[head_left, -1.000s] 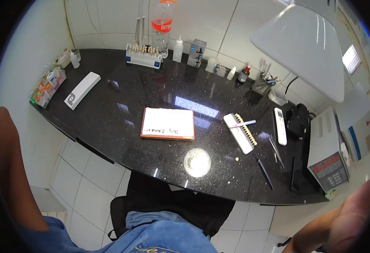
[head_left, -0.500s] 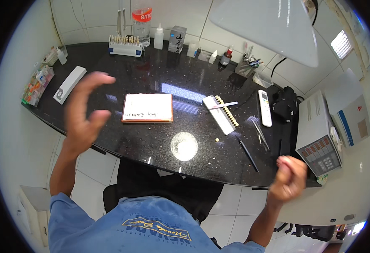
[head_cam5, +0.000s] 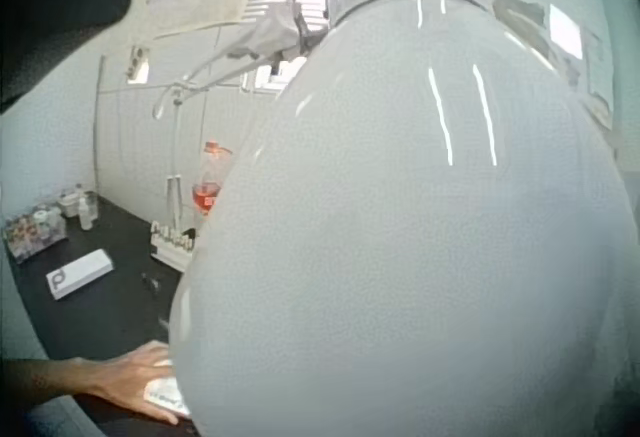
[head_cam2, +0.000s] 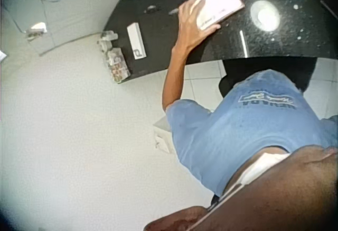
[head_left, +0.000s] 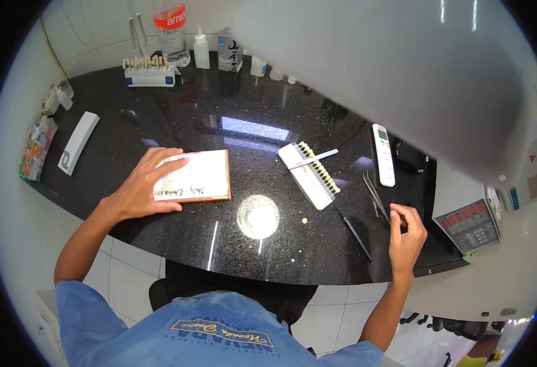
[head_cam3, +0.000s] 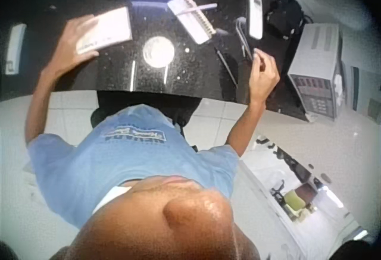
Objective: Staining and characterizing a dental crown using a brush and liquid pigments on a palette.
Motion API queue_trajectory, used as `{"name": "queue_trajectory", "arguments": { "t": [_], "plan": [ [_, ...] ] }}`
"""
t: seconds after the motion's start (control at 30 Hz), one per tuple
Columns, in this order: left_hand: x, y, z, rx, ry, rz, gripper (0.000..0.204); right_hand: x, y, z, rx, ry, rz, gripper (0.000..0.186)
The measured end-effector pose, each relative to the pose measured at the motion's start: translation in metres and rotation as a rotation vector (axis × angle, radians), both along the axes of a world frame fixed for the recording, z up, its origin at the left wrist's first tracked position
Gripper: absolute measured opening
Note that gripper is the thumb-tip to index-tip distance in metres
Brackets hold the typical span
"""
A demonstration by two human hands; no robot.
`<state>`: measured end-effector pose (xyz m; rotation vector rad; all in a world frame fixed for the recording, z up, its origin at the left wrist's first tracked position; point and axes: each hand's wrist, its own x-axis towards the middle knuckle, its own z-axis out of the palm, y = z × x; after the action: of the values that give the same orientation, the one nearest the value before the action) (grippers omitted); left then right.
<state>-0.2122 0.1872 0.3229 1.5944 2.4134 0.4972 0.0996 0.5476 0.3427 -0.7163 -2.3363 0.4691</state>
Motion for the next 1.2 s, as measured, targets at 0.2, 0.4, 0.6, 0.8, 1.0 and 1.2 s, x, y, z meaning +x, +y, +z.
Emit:
{"name": "queue_trajectory", "arguments": {
  "t": [0.2,0.4,0.6,0.8,1.0,1.2],
  "plan": [
    [0.012,0.013,-0.005,0.115,-0.023,-0.052,0.080,-0.011,0.031,-0.001,0.044,0.002,-0.051,0.011],
    [0.041,0.033,-0.009,0.223,0.033,-0.108,0.081,-0.031,0.029,0.014,-0.131,-0.017,0.048,0.011],
    [0.051,0.038,-0.009,0.172,-0.038,-0.052,0.088,-0.069,0.039,0.027,-0.040,-0.001,0.159,0.010],
    [0.038,0.027,-0.003,0.374,-0.104,0.099,0.085,-0.122,0.103,0.044,0.644,0.228,0.198,0.019],
    [0.008,-0.008,-0.011,0.434,0.110,0.417,0.082,-0.163,0.149,0.044,0.387,-0.005,-0.085,0.018],
    [0.004,-0.017,-0.026,0.371,0.235,0.557,0.076,-0.177,0.155,0.042,0.300,-0.062,-0.144,0.018]
  ]
}}
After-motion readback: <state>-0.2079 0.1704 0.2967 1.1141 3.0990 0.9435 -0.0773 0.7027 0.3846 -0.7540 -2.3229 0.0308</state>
